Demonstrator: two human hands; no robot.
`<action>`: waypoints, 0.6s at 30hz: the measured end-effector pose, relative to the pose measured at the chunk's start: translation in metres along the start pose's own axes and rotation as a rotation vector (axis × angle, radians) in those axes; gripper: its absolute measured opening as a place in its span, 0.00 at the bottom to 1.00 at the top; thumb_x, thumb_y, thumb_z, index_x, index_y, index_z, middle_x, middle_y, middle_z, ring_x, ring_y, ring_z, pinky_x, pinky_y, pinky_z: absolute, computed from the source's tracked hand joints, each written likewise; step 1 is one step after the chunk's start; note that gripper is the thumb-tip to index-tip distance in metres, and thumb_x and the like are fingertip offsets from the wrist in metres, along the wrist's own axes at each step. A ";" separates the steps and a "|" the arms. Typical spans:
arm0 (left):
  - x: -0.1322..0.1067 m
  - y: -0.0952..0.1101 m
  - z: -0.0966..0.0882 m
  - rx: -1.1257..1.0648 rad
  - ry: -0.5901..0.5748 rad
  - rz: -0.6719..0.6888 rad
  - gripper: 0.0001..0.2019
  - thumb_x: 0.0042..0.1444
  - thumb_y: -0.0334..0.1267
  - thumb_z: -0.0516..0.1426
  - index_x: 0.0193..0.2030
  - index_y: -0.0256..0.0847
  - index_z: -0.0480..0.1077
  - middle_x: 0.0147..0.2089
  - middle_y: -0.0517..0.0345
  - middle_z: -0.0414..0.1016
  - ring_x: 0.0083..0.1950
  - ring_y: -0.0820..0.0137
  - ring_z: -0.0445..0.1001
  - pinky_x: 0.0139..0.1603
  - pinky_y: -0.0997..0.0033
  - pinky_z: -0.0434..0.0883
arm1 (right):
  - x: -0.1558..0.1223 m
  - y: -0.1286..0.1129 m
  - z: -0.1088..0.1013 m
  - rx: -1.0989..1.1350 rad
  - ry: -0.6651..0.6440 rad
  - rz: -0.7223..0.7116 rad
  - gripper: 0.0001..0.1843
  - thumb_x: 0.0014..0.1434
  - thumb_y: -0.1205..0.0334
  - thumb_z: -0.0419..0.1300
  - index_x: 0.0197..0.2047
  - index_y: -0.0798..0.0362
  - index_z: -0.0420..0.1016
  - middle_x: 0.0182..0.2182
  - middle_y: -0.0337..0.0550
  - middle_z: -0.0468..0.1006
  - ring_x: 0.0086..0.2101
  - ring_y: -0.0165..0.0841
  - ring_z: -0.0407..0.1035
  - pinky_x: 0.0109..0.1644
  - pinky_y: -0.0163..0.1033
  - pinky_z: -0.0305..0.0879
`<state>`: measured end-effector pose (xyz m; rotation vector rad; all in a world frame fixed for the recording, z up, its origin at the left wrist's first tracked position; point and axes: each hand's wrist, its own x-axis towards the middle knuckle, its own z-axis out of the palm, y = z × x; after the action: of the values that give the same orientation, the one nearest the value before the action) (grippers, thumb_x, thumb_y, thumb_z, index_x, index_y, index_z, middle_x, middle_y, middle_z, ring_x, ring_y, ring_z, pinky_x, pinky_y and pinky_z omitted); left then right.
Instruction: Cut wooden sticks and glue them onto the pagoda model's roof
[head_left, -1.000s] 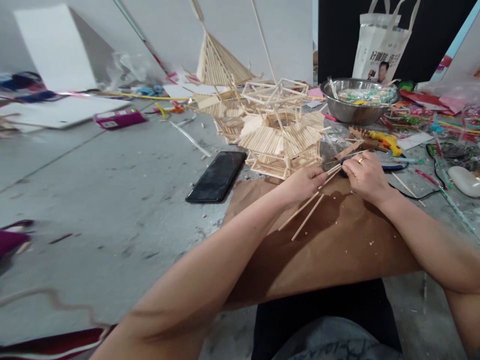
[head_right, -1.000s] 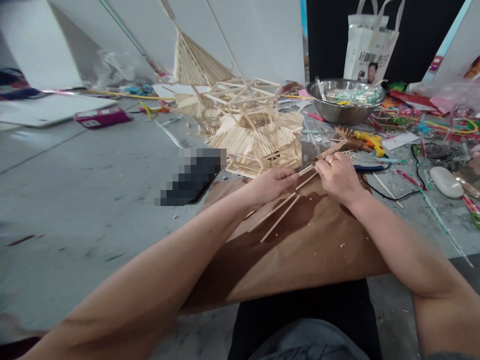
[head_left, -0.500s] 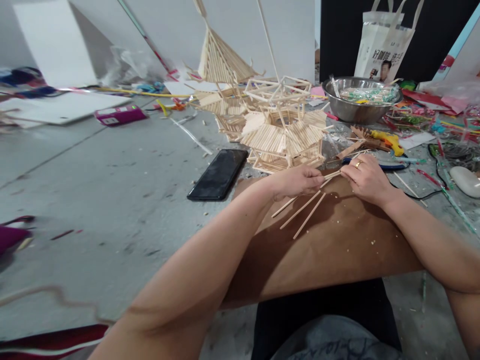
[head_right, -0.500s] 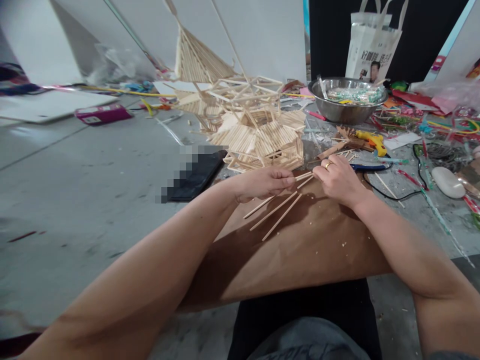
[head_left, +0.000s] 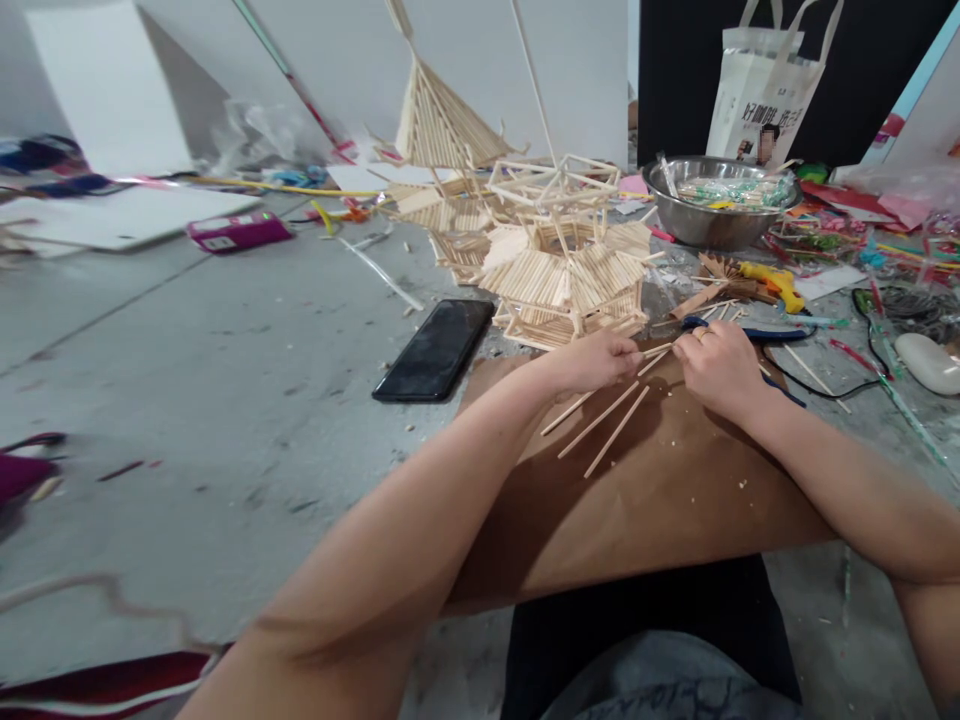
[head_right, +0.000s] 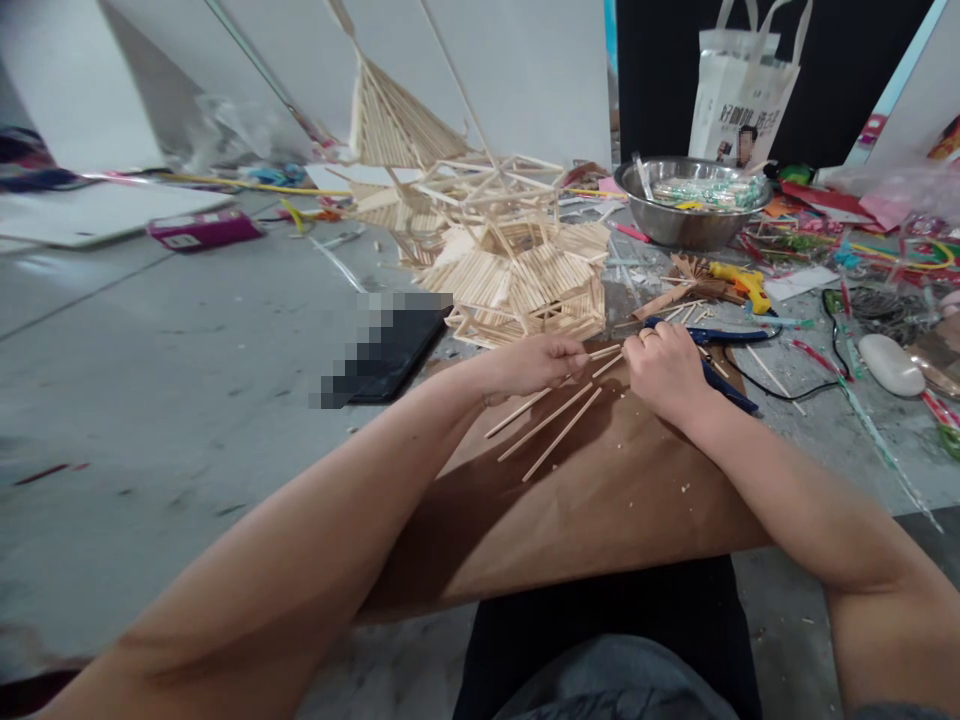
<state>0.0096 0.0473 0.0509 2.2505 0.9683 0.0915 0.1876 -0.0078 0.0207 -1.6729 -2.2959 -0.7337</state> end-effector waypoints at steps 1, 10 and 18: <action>0.000 0.001 0.000 0.035 0.008 0.005 0.13 0.55 0.39 0.44 0.24 0.37 0.61 0.21 0.63 0.59 0.24 0.77 0.58 0.26 0.77 0.55 | 0.000 -0.001 0.000 -0.005 -0.010 0.004 0.16 0.58 0.65 0.44 0.27 0.56 0.71 0.24 0.49 0.72 0.30 0.36 0.59 0.34 0.41 0.43; -0.005 0.018 0.003 0.444 0.092 -0.078 0.14 0.55 0.34 0.44 0.34 0.36 0.69 0.33 0.52 0.73 0.35 0.68 0.70 0.35 0.71 0.64 | 0.002 -0.011 -0.009 0.002 -0.152 0.080 0.16 0.58 0.65 0.44 0.30 0.57 0.71 0.28 0.50 0.75 0.33 0.38 0.65 0.35 0.41 0.46; -0.015 0.032 0.010 0.571 0.144 -0.192 0.14 0.54 0.33 0.44 0.41 0.36 0.67 0.37 0.42 0.73 0.39 0.57 0.72 0.36 0.62 0.67 | 0.003 -0.012 -0.014 0.045 -0.219 0.125 0.16 0.58 0.64 0.45 0.30 0.57 0.72 0.29 0.53 0.76 0.32 0.38 0.68 0.33 0.40 0.49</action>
<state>0.0213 0.0158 0.0653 2.6700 1.4238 -0.1270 0.1736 -0.0154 0.0311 -1.9410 -2.3001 -0.4903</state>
